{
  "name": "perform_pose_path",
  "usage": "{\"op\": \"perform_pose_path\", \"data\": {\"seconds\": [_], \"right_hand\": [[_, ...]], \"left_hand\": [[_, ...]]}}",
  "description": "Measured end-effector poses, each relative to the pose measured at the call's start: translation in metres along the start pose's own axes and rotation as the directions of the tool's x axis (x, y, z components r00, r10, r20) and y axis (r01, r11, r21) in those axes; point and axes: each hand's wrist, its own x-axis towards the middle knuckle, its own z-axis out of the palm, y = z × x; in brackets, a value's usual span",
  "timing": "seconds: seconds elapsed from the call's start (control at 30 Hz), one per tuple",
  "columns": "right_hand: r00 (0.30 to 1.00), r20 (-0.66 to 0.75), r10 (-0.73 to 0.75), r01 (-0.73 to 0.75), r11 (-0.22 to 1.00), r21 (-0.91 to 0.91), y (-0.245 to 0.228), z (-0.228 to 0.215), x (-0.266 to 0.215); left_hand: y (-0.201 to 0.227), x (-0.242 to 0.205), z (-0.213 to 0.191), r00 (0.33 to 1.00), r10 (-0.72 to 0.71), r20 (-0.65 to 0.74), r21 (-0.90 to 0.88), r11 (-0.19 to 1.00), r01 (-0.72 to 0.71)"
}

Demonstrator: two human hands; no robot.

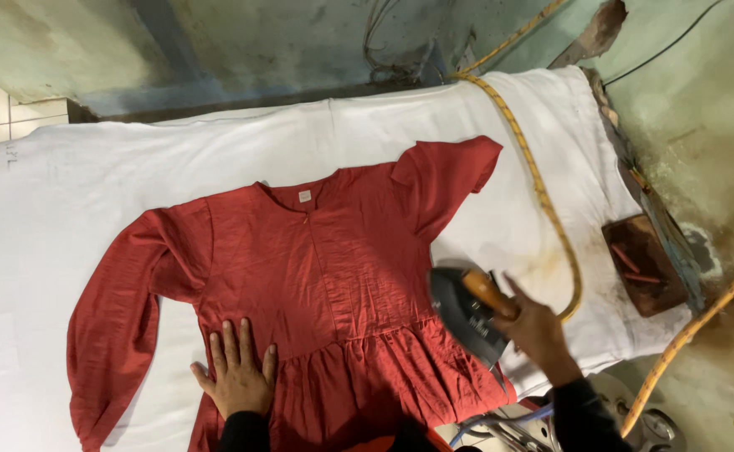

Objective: The person irons a red dress and its detachable belt on a padded surface using an iron.

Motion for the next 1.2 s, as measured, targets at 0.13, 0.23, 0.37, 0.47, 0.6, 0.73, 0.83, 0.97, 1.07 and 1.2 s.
{"op": "perform_pose_path", "data": {"seconds": [0.13,0.23,0.37,0.47,0.6,0.73,0.83,0.97,1.07,1.2], "right_hand": [[0.981,0.184,-0.063,0.126,0.925,-0.359,-0.038,0.063,-0.019],[0.955,0.093,-0.283,0.295,0.854,-0.428,-0.046,0.101,0.009],[0.85,-0.204,-0.486,0.335,0.796,-0.504,-0.079,0.129,0.091],[0.963,-0.045,-0.265,0.217,0.866,-0.451,-0.164,0.098,0.142],[0.984,-0.033,-0.176,0.151,0.916,-0.371,-0.241,0.063,0.193],[0.991,0.068,-0.117,0.128,0.972,-0.198,-0.271,0.031,0.201],[0.983,0.135,-0.126,0.146,0.978,-0.151,-0.251,0.029,0.164],[0.97,0.14,-0.201,0.236,0.921,-0.311,-0.171,0.067,0.079],[0.903,-0.117,-0.413,0.271,0.761,-0.59,-0.056,0.148,0.036],[0.855,-0.164,-0.491,0.381,0.811,-0.444,-0.049,0.15,0.01]], "left_hand": [[0.002,0.005,-0.006,0.999,0.003,-0.047,0.019,1.0,-0.002],[0.003,0.009,-0.007,0.999,-0.013,-0.046,0.038,0.999,0.015],[0.003,0.013,-0.003,0.997,-0.025,-0.073,0.206,0.978,0.04],[0.005,0.008,0.008,0.995,-0.1,-0.029,-0.015,0.995,0.1],[0.01,0.022,-0.004,0.987,-0.147,0.064,-0.271,0.949,0.159],[0.016,0.08,-0.014,0.988,-0.105,-0.113,-0.232,0.97,0.076],[0.034,0.148,-0.023,0.994,0.001,-0.107,-0.36,0.932,-0.039],[0.084,0.235,-0.014,0.992,0.124,0.035,-0.437,0.894,-0.097],[0.131,0.269,0.057,0.97,0.22,0.1,-0.388,0.907,-0.165],[0.178,0.299,0.064,0.859,0.307,0.409,-0.411,0.903,-0.127]]}}
